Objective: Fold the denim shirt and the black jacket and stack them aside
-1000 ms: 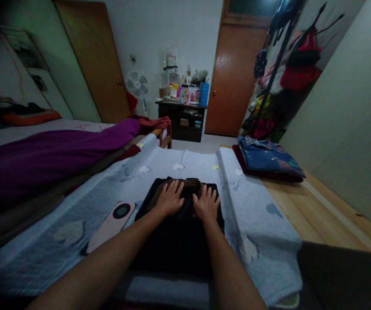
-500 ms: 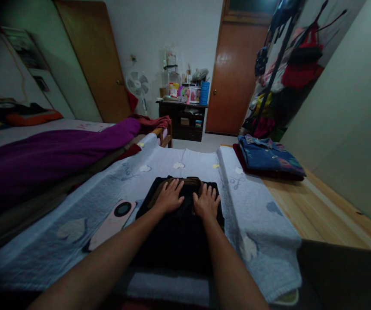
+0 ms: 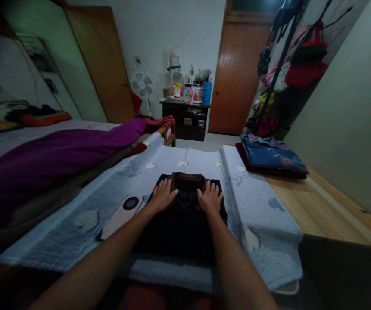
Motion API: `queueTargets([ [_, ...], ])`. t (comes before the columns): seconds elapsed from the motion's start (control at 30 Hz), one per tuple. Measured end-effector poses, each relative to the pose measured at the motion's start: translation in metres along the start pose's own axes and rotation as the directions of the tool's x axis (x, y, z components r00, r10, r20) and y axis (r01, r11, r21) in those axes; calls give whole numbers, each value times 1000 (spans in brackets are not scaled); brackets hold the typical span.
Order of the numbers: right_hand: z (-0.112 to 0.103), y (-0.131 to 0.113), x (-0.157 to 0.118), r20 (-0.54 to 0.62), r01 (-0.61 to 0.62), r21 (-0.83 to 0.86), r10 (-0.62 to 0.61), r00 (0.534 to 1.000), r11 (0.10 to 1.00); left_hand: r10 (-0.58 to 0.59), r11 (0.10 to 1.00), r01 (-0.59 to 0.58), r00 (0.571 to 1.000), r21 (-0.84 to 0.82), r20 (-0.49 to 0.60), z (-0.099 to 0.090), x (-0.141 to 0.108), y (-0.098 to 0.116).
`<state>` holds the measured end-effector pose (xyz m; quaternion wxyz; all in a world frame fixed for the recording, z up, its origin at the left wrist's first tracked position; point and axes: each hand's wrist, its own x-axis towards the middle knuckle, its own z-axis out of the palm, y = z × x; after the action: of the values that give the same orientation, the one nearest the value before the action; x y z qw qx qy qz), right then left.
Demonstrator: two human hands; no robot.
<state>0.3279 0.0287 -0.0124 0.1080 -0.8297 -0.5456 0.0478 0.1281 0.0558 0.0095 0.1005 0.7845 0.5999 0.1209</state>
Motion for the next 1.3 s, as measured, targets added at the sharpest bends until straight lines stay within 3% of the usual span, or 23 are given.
queueTargets([
  [0.1, 2, 1, -2, -34, 9, 6, -9, 999, 1000, 24, 997, -32, 995, 71, 101, 8, -8, -5],
  [0.27, 0, 2, -3, -55, 45, 25, -43, 998, 999, 17, 991, -25, 998, 129, 68, 14, -11, -4],
  [0.47, -16, 4, -9, 62, -28, 202, 15, 998, 979, 21, 991, -28, 998, 132, 55, 12, -14, -2],
  [0.63, -9, 3, -54, 18, 121, 97, -123, 992, 988, 25, 990, -27, 1000, 138, 19, 17, -14, -3],
  [0.73, -4, 0, -76, 60, 175, 29, -176, 982, 984, 30, 989, -31, 999, 144, 15, 19, -14, -4],
  [1.0, -12, -5, -80, 93, 165, 21, -166, 982, 986, 72, 987, -66, 997, 148, -34, 15, -14, -9],
  [1.1, -12, -5, -82, 85, 164, 26, -166, 982, 986, 79, 986, -73, 996, 152, -34, 9, -26, -6],
  [1.3, -9, -4, -82, 55, 170, 42, -172, 983, 985, 138, 973, -136, 990, 187, 4, 3, -79, 10],
])
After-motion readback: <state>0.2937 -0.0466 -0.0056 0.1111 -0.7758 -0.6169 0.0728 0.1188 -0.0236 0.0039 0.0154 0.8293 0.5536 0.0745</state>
